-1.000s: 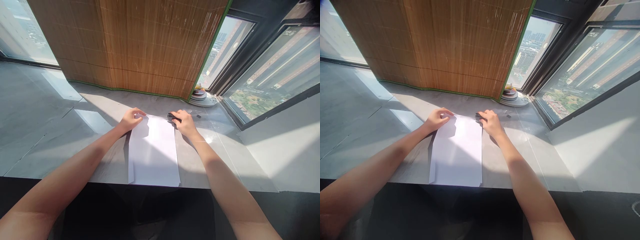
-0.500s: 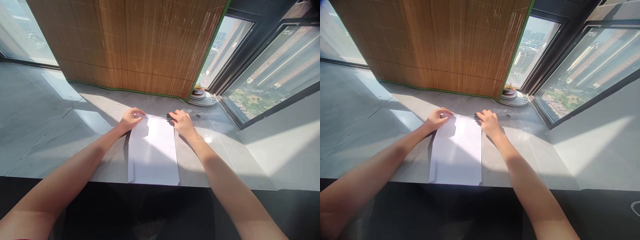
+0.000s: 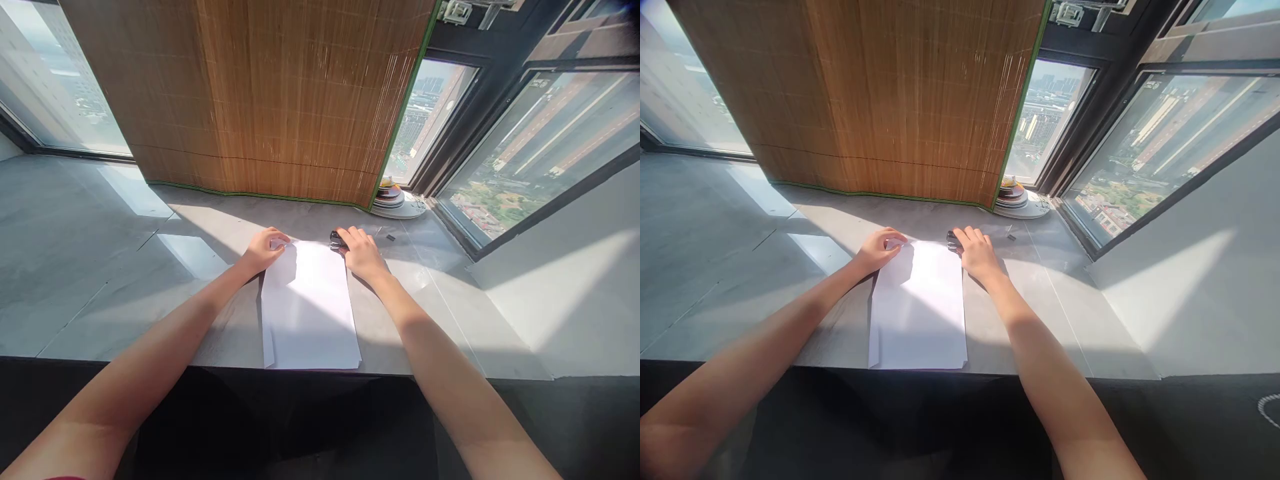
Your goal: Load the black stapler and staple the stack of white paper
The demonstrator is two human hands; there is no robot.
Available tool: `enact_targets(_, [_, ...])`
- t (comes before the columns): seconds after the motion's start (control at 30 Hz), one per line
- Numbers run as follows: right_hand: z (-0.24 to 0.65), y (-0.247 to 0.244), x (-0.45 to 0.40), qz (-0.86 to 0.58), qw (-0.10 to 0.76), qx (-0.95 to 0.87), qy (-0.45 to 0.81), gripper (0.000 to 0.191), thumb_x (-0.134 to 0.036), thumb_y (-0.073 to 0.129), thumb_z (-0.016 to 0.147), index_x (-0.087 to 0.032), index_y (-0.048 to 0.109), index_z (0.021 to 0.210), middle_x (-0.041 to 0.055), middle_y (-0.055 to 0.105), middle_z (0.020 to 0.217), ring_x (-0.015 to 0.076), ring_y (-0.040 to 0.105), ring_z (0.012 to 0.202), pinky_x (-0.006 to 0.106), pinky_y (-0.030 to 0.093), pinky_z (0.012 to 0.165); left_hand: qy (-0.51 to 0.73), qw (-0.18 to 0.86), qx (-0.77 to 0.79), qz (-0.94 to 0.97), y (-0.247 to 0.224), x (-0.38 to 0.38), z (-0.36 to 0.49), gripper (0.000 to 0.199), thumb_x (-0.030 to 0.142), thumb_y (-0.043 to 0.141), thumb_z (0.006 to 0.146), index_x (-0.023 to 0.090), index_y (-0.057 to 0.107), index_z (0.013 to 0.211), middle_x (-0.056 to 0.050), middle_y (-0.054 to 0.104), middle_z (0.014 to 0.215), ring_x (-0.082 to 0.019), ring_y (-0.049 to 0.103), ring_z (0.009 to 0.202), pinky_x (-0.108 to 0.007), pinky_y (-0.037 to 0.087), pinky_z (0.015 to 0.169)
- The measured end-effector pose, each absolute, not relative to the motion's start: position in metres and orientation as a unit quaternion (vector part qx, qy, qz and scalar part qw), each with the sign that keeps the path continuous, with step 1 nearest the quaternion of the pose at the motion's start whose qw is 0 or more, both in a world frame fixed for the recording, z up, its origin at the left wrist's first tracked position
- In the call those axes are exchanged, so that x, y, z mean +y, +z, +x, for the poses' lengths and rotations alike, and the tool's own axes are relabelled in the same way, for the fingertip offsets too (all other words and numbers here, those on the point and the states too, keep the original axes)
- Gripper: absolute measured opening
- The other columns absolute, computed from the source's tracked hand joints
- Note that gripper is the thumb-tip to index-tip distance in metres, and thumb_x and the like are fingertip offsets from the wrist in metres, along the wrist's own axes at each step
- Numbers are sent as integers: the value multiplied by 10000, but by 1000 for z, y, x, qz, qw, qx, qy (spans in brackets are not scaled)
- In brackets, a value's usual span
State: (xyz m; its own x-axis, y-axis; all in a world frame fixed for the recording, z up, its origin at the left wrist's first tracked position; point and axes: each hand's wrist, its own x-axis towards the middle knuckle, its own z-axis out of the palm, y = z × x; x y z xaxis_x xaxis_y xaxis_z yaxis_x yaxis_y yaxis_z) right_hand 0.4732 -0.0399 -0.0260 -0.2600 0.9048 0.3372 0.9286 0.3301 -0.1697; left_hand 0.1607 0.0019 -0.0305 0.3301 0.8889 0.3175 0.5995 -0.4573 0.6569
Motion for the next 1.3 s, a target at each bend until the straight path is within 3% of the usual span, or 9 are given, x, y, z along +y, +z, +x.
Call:
enact_targets(0.17, [492,-28,-33,-613,247,-749,47,495,-214,608,974,-269,649,1464,150,700,1239,356,621,1157,456,526,911,329,217,475,787,-32,3,161,252,187,613,837,208,816,984,-74,763,1086,-220,702,951,-350,575,905])
enact_targets(0.37, [497,-31,-23,-665,316,-677,8,398,-161,605,916,-193,699,1301,184,700,1181,365,611,1114,508,530,962,330,203,471,792,-33,1,161,235,198,610,864,209,801,1000,-74,737,1099,-226,687,952,-368,553,958])
enact_targets(0.57, [468,-10,-37,-593,424,-684,-3,422,-207,590,966,-190,636,1385,170,678,1252,330,625,1161,472,508,1029,277,162,484,814,-36,8,161,244,187,643,826,221,809,1002,-82,732,1115,-278,649,1045,-450,523,1041])
enact_targets(0.8, [412,-11,-70,-478,276,-821,146,379,-221,631,971,-296,683,1339,60,745,1203,275,671,1106,379,541,892,280,144,491,812,-40,11,160,218,214,677,841,247,856,961,-101,684,1148,-306,627,1142,-500,498,1129])
enact_targets(0.93, [406,-10,-78,-447,237,-847,162,371,-224,681,965,-310,693,1326,48,745,1261,257,678,1126,344,534,875,287,160,504,799,-41,10,160,223,216,680,847,254,869,959,-107,648,1113,-305,623,1131,-484,528,1094])
enact_targets(1.03, [417,-8,-71,-411,243,-860,182,468,-368,731,974,-315,644,1431,64,737,1277,268,664,1158,368,537,934,293,175,499,796,-39,9,160,205,243,688,841,241,859,954,-101,637,1088,-280,641,1068,-453,544,1055])
enact_targets(1.1, [431,-11,-59,-418,291,-839,192,455,-482,632,1037,-285,640,1447,72,748,1216,263,668,1116,392,533,970,310,189,500,786,-36,7,159,197,302,695,848,233,849,951,-90,638,1072,-242,647,957,-412,565,970])
enact_targets(1.2, [457,-21,-38,-528,371,-741,187,385,-458,468,1095,-211,757,1158,65,759,978,231,677,912,369,532,891,371,229,514,739,-30,6,157,250,428,668,891,221,807,896,-61,665,975,-188,608,795,-335,547,790])
enact_targets(1.3, [476,-32,-25,-620,343,-681,185,199,-317,631,964,-183,778,969,46,743,828,210,653,786,339,519,801,434,297,522,672,-24,9,151,364,528,606,932,217,740,797,-20,596,721,-165,527,665,-291,446,630])
